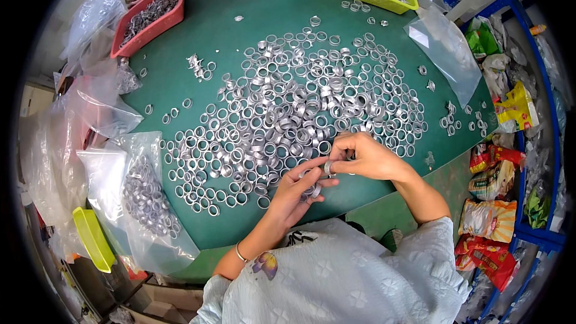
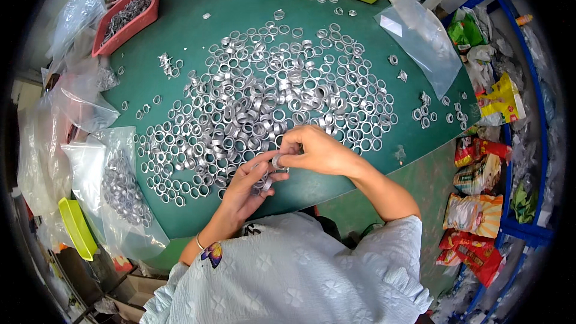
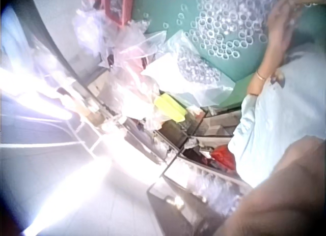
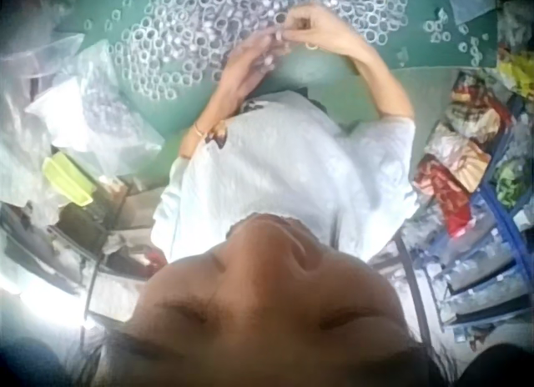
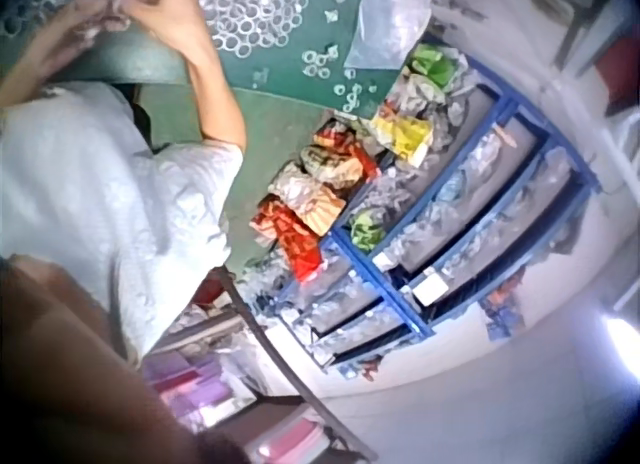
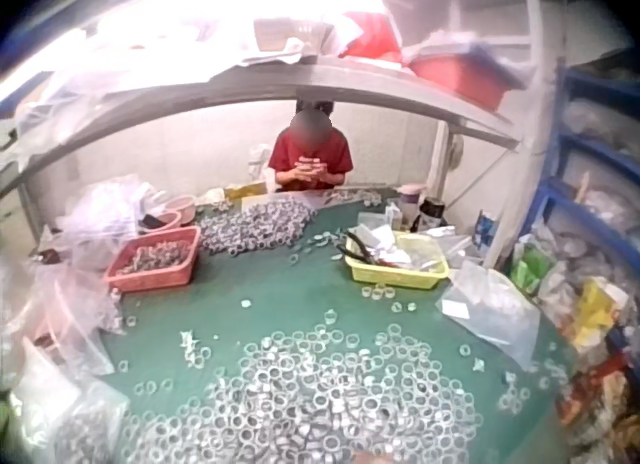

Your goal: The person gathers metal rings on a green surface and places them into a black pouch worn at the waist.

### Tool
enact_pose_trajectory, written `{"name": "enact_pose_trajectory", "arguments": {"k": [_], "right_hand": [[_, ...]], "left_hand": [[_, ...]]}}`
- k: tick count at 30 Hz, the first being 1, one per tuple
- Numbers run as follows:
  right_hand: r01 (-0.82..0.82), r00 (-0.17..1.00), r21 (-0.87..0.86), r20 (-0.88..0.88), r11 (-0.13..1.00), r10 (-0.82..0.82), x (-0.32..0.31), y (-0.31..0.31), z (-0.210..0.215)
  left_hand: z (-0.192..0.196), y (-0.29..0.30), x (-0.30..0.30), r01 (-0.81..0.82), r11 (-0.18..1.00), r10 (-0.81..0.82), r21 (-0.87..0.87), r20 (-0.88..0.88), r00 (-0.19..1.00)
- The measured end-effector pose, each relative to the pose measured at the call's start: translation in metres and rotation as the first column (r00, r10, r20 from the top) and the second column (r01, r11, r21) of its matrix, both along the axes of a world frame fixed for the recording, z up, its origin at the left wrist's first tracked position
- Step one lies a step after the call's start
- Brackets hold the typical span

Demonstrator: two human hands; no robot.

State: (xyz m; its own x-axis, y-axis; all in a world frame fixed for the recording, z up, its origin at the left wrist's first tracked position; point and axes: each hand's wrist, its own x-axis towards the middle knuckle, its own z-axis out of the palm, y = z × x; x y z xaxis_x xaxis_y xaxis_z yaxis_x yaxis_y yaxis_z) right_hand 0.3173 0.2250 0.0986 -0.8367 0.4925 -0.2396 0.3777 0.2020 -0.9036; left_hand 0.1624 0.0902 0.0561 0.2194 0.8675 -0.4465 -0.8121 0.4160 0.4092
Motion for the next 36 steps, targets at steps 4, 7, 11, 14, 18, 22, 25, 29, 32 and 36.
{"name": "enact_pose_trajectory", "arguments": {"k": [4, 7, 11, 14, 18, 22, 25, 29, 32, 36], "right_hand": [[-0.018, 0.999, -0.045, -0.040, 0.999, 0.017, 0.000, -0.007, 0.000], [-0.041, 0.999, -0.128, -0.005, 0.991, 0.041, 0.003, 0.005, 0.007], [0.109, 0.991, 0.367, -0.107, 0.924, -0.074, -0.017, 0.022, -0.007], [-0.047, 0.979, 0.733, -0.100, 0.678, 0.175, -0.042, 0.012, -0.035], [-0.126, 0.982, 0.845, 0.033, 0.520, 0.185, -0.032, 0.023, -0.051], [-0.061, 0.993, 0.845, 0.000, 0.531, 0.115, -0.011, 0.029, -0.045], [0.180, 0.974, 0.655, -0.222, 0.734, -0.041, -0.001, 0.031, -0.038], [0.399, 0.915, 0.663, -0.240, 0.633, -0.325, -0.007, 0.038, -0.041], [0.280, 0.957, 0.766, -0.173, 0.578, -0.234, -0.027, 0.037, -0.038], [0.156, 0.977, 0.846, -0.057, 0.510, -0.205, -0.040, 0.035, -0.044]], "left_hand": [[-0.003, 0.000, 0.000, -0.001, 1.000, 0.001, 0.006, -0.006, 1.000], [-0.010, -0.008, -0.006, 0.007, 0.999, -0.011, 0.053, 0.074, 0.997], [-0.001, -0.012, -0.007, 0.006, 0.996, -0.020, 0.094, 0.159, 0.987], [-0.012, -0.014, -0.002, 0.010, 0.990, -0.041, 0.138, 0.218, 0.975], [-0.009, -0.023, -0.008, 0.068, 0.990, -0.085, 0.125, 0.140, 0.986], [-0.013, -0.028, -0.013, 0.050, 0.994, -0.066, 0.100, 0.168, 0.984], [-0.012, -0.030, -0.013, 0.051, 0.994, -0.063, 0.101, 0.120, 0.991], [-0.011, -0.027, -0.010, 0.071, 0.994, -0.080, 0.083, 0.103, 0.991], [-0.012, -0.027, -0.008, 0.080, 0.991, -0.094, 0.110, 0.124, 0.988], [-0.014, -0.030, -0.010, 0.077, 0.992, -0.090, 0.100, 0.143, 0.986]]}}
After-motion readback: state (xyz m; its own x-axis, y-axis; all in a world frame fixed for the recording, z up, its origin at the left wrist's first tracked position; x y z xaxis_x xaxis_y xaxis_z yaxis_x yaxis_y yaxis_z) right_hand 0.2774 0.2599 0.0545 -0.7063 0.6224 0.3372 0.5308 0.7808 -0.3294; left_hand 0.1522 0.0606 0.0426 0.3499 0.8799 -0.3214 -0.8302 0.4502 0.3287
